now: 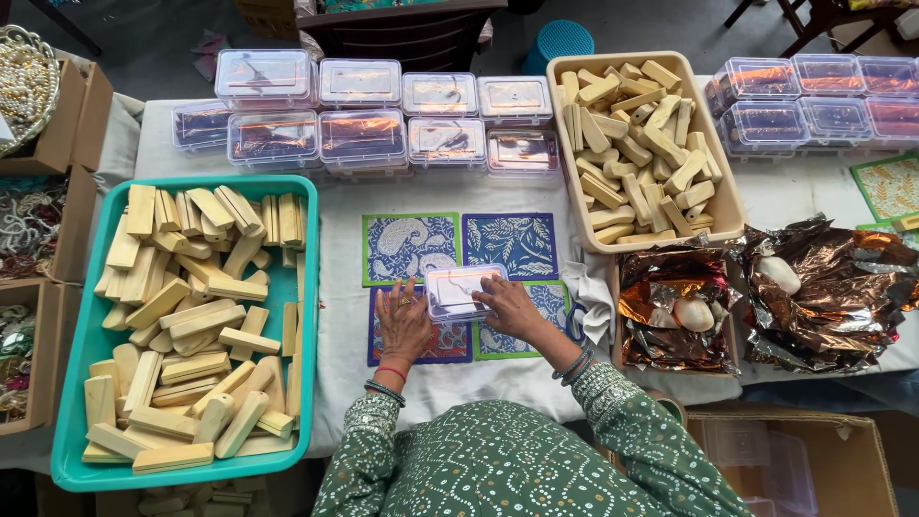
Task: The person sits at a table and wraps small wooden blocks with a white cloth. They then place the wrapped blocks into a clear plastic container and close the lid. Later, they pick up a piece of copper foil and fold it over the wooden blocks.
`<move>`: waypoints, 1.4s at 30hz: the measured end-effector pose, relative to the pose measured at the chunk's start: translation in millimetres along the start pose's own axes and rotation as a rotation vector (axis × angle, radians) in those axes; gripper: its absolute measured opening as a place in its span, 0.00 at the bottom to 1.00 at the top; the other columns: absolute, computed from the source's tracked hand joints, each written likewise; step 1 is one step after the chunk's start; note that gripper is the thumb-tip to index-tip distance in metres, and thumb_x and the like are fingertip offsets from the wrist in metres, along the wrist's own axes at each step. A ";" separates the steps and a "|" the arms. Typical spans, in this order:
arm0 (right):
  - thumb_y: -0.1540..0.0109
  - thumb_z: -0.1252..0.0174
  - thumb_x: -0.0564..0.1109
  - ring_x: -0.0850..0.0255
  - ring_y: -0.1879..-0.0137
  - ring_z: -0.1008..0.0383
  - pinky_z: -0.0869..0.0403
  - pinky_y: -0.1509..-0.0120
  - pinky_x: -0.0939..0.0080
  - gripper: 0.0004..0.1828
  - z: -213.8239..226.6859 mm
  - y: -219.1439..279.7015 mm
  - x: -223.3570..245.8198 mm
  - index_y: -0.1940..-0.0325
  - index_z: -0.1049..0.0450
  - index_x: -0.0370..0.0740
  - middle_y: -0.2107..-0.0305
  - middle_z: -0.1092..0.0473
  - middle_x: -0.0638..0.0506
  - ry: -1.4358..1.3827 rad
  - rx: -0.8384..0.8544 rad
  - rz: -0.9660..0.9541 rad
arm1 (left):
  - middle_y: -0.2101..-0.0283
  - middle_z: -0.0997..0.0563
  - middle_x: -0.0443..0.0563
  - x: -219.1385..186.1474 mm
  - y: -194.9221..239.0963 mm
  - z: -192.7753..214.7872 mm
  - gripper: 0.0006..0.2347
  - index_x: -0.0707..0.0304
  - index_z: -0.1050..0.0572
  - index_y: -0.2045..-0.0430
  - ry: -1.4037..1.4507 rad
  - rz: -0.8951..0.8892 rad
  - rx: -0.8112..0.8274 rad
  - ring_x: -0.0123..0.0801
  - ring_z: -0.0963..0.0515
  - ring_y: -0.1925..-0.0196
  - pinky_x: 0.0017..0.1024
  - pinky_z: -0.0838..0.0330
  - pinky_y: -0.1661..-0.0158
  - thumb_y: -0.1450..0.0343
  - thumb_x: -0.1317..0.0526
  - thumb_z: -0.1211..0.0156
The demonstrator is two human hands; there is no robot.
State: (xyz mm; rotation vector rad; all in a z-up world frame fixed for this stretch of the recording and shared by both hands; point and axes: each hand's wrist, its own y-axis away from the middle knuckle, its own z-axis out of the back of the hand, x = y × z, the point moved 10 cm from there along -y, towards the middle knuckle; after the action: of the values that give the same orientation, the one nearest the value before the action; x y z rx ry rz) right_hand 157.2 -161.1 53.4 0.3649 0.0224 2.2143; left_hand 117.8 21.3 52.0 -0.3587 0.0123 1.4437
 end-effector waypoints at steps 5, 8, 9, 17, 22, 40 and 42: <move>0.48 0.35 0.46 0.47 0.27 0.40 0.36 0.35 0.46 0.36 0.5 -0.1 1.6 0.34 0.29 0.50 0.34 0.37 0.44 -0.021 0.020 -0.026 | 0.27 0.43 0.49 -3.0 6.8 -16.1 0.22 0.45 0.30 0.41 -0.115 -0.086 0.149 0.43 0.54 0.23 0.62 0.69 0.30 0.29 0.43 0.49; 0.48 0.35 0.47 0.48 0.27 0.39 0.35 0.36 0.46 0.36 -0.8 -0.7 -0.9 0.33 0.29 0.49 0.34 0.38 0.44 -0.019 0.004 -0.025 | 0.26 0.46 0.49 -9.8 3.6 -33.4 0.28 0.47 0.38 0.33 -0.213 -0.087 0.241 0.43 0.59 0.22 0.63 0.71 0.30 0.27 0.39 0.55; 0.48 0.35 0.47 0.47 0.27 0.39 0.35 0.36 0.46 0.37 -1.6 -0.8 -0.4 0.33 0.29 0.48 0.34 0.38 0.43 -0.005 -0.006 -0.015 | 0.26 0.48 0.51 -10.8 3.1 -38.7 0.32 0.50 0.41 0.30 -0.242 -0.068 0.291 0.45 0.60 0.22 0.64 0.72 0.31 0.28 0.37 0.56; 0.48 0.35 0.46 0.47 0.28 0.39 0.34 0.36 0.44 0.36 0.1 0.2 1.4 0.34 0.29 0.48 0.35 0.36 0.44 -0.015 -0.003 -0.024 | 0.27 0.44 0.55 -4.5 7.8 -29.8 0.27 0.56 0.34 0.37 0.305 0.207 0.298 0.48 0.47 0.25 0.51 0.51 0.30 0.31 0.50 0.42; 0.48 0.35 0.46 0.46 0.28 0.39 0.33 0.38 0.44 0.34 -0.4 0.6 5.5 0.35 0.28 0.48 0.34 0.38 0.43 -0.006 0.014 -0.028 | 0.32 0.30 0.52 52.4 42.2 -68.7 0.18 0.61 0.24 0.46 0.836 0.517 -0.023 0.41 0.27 0.36 0.33 0.26 0.47 0.31 0.65 0.46; 0.47 0.34 0.43 0.44 0.26 0.43 0.36 0.37 0.42 0.37 -14.4 16.5 19.4 0.33 0.31 0.49 0.31 0.43 0.37 0.199 -0.189 -0.022 | 0.38 0.29 0.54 33.7 30.4 -47.6 0.23 0.52 0.28 0.40 0.750 0.578 0.013 0.35 0.19 0.59 0.32 0.23 0.56 0.32 0.64 0.36; 0.50 0.31 0.46 0.45 0.25 0.45 0.38 0.32 0.43 0.41 -1.2 19.3 22.2 0.32 0.32 0.49 0.31 0.45 0.39 0.064 -0.093 -0.032 | 0.34 0.29 0.47 26.6 25.0 -48.9 0.20 0.43 0.26 0.40 0.647 0.459 0.077 0.34 0.20 0.47 0.32 0.22 0.48 0.29 0.62 0.38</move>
State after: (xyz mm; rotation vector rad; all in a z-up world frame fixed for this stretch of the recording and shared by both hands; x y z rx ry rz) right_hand 129.1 -155.8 60.7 0.2404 -0.0392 2.1857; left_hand 107.2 37.0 -6.0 -0.7822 0.7098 1.7111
